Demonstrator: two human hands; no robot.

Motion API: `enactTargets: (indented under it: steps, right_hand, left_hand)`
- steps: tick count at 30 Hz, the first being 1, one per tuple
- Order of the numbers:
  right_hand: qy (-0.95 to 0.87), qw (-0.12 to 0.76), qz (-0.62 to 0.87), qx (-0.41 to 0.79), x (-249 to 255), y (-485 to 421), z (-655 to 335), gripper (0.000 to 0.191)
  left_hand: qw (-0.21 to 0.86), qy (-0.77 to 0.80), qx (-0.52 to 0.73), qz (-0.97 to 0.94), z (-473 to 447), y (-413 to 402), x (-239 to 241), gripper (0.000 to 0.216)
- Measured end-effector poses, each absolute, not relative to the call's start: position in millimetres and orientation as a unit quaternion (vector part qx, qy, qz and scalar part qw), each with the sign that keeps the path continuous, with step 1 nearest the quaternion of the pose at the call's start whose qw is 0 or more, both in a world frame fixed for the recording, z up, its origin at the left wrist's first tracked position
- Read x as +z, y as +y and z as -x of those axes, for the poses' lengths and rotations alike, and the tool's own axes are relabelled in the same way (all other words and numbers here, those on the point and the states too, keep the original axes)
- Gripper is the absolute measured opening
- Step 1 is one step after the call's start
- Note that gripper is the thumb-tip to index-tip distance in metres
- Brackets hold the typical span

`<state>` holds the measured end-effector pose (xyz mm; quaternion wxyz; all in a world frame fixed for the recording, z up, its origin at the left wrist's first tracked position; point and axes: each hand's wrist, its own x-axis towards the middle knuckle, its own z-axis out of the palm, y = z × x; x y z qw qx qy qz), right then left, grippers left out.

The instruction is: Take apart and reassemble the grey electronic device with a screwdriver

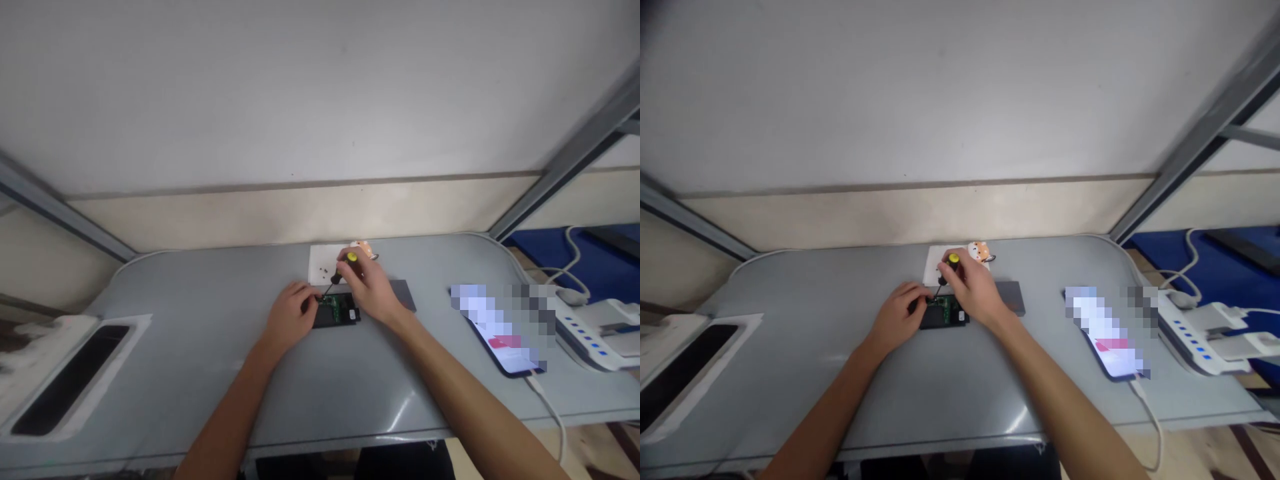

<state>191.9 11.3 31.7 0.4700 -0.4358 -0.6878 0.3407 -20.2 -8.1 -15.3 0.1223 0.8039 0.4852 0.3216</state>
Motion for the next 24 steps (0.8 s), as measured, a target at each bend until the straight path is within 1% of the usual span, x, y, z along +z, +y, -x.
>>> enactTargets:
  steps: [10,17,24]
  right_hand:
    - [-0.749,0.425,0.405,0.308,50.5,13.9,-177.0,0.025]
    - [-0.730,0.447,0.407,0.319,44.5,16.7,-173.9,0.025]
    - [-0.737,0.434,0.414,0.311,49.0,12.8,-174.8,0.024]
  left_hand:
    - [0.127,0.482,0.336,-0.799,20.8,-6.9,-17.7,0.024]
    - [0.130,0.482,0.337,-0.798,21.3,-7.7,-16.0,0.024]
    - [0.124,0.478,0.338,-0.802,19.9,-7.5,-15.1,0.022]
